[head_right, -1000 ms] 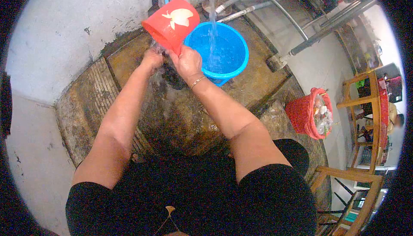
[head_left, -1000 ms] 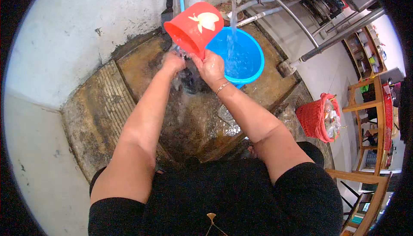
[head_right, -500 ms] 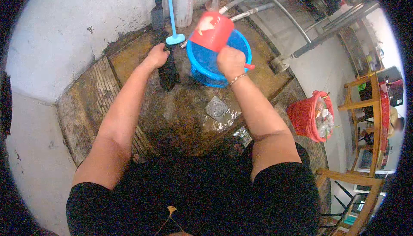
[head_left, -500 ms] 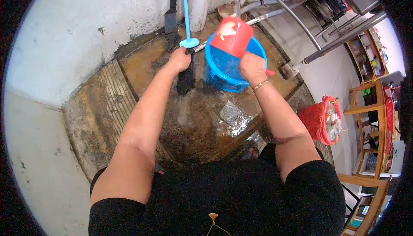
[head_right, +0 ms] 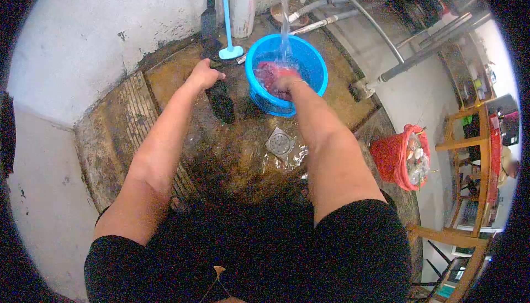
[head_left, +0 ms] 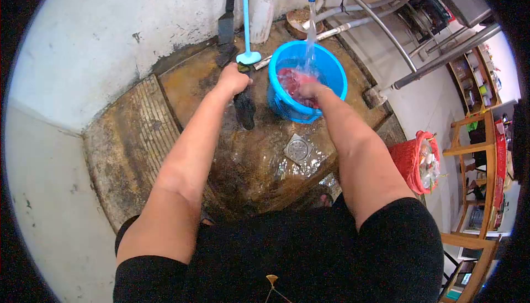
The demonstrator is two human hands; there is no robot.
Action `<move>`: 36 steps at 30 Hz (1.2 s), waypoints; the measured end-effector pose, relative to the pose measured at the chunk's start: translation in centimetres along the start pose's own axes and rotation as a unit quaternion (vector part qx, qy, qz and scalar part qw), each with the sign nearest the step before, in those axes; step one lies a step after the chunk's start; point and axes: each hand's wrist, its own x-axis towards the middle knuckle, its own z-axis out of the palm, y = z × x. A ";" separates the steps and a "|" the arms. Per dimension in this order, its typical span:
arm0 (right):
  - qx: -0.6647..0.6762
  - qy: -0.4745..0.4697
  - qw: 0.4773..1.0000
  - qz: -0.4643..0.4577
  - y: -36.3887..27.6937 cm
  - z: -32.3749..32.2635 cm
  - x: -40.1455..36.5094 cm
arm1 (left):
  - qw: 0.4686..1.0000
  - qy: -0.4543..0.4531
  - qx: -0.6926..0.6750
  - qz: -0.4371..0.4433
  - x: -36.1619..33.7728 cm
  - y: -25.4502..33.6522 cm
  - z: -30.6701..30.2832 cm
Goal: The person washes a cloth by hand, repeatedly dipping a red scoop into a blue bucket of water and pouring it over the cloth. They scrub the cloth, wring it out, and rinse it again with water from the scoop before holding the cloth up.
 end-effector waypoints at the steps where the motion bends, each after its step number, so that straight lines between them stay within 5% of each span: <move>1: -0.002 -0.002 1.000 -0.001 1.3 -0.1 0.8 | 1.000 -0.024 0.006 -0.008 0.1 -0.2 -0.1; 2: 0.234 -0.070 0.967 0.075 1.7 -0.7 0.5 | 0.999 -0.051 0.012 -0.016 0.3 -0.6 0.0; 3: 0.455 -0.133 0.868 0.148 2.1 -0.9 0.2 | 0.998 -0.054 0.012 -0.017 0.4 -1.1 0.6; 4: 0.490 -0.059 0.856 0.156 2.7 -0.7 -0.7 | 0.993 -0.037 -0.094 -0.058 0.4 -1.7 1.2; 5: 0.489 -0.058 0.856 0.157 3.1 -0.9 -0.9 | 0.975 -0.017 -0.199 -0.096 0.1 -1.3 1.2; 9: 0.557 -0.091 0.819 0.101 3.4 -0.9 -3.5 | 0.969 -0.051 -0.201 -0.132 -0.3 -0.1 1.0; 12: 0.581 -0.072 0.809 0.051 1.8 -0.6 -5.2 | 0.949 -0.165 -0.242 -0.118 0.5 -0.5 1.0; 15: 0.569 -0.045 0.821 0.015 -0.2 -0.2 -6.1 | 0.954 -0.212 -0.187 -0.101 1.0 -0.6 1.6; 17: 0.621 -0.018 0.782 -0.042 -1.4 -0.4 -6.6 | 0.970 -0.240 0.004 -0.040 1.4 0.0 1.6; 20: 0.591 0.043 0.804 -0.046 -4.1 0.5 -6.7 | 0.950 -0.246 0.186 -0.043 -0.6 2.8 1.1; 21: 0.593 0.043 0.803 -0.046 -4.9 1.0 -6.4 | 0.950 -0.247 0.188 -0.042 0.1 1.5 1.9; 23: 0.596 0.122 0.788 -0.091 -6.4 2.0 -5.5 | 0.961 -0.232 0.109 0.106 1.9 -2.0 3.7; 25: 0.616 0.123 0.770 -0.115 -7.2 3.0 -4.3 | 0.956 -0.262 0.114 0.063 0.5 0.3 2.7; 27: 0.590 0.219 0.760 -0.164 -7.8 4.3 -2.3 | 0.913 -0.282 0.288 0.069 0.3 1.0 2.4; 30: 0.626 0.199 0.742 -0.133 -9.4 5.3 -1.8 | 0.890 -0.244 0.382 0.045 0.0 1.3 2.0; 36: 0.587 0.266 0.747 -0.162 -9.8 6.8 -0.2 | 0.930 -0.249 0.252 0.099 -1.5 1.5 -0.1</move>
